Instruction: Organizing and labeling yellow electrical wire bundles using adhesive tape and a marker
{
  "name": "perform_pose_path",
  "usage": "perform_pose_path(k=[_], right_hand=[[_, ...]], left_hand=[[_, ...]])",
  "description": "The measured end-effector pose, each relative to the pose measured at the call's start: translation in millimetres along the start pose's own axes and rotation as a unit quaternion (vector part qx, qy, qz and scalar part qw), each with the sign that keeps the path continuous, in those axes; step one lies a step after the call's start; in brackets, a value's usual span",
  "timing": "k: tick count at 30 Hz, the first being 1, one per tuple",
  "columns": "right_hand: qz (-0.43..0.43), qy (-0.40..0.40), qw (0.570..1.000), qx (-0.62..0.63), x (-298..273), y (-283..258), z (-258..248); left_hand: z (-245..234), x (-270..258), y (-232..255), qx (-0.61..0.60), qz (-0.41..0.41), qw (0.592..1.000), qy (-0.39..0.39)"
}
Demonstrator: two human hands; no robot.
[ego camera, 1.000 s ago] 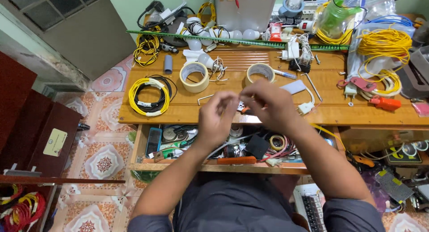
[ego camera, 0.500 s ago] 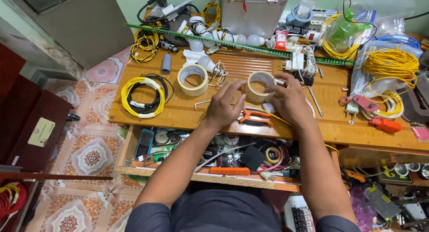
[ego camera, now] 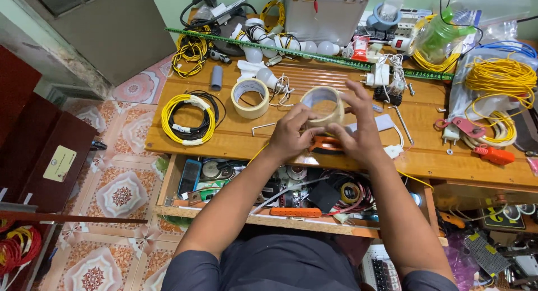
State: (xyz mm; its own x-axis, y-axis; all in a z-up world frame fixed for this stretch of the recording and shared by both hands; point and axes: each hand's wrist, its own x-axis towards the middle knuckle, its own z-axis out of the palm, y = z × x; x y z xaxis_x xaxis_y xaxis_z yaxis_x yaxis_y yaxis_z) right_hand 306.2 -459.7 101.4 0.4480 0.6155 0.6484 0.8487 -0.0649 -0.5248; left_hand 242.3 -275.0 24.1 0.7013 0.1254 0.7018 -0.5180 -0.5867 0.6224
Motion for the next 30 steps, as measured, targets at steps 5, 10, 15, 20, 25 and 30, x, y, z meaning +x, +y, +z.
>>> perform_pose_path(k=[5, 10, 15, 20, 25, 30], right_hand=[[0.026, -0.001, 0.998, 0.049, -5, 15, 5], [0.023, 0.02, 0.997, 0.077, -8, 14, 8], [0.03, 0.04, 0.996, 0.077, -5, 3, 4], [0.045, 0.105, 0.991, 0.065, -9, 20, -2], [0.048, -0.062, 0.994, -0.071, -11, 26, -20], [0.084, -0.191, 0.972, -0.105, -10, 6, -16]], left_hand=[[2, 2, 19, -0.171, -0.052, 0.984, -0.008], [7, -5, 20, -0.306, -0.104, 0.946, -0.04], [4, -4, 23, -0.29, -0.104, 0.95, -0.04], [-1, 1, 20, -0.227, -0.085, 0.97, 0.026], [-5, 4, 22, -0.243, -0.229, 0.929, 0.163], [0, -2, 6, -0.251, -0.245, 0.917, 0.191]])
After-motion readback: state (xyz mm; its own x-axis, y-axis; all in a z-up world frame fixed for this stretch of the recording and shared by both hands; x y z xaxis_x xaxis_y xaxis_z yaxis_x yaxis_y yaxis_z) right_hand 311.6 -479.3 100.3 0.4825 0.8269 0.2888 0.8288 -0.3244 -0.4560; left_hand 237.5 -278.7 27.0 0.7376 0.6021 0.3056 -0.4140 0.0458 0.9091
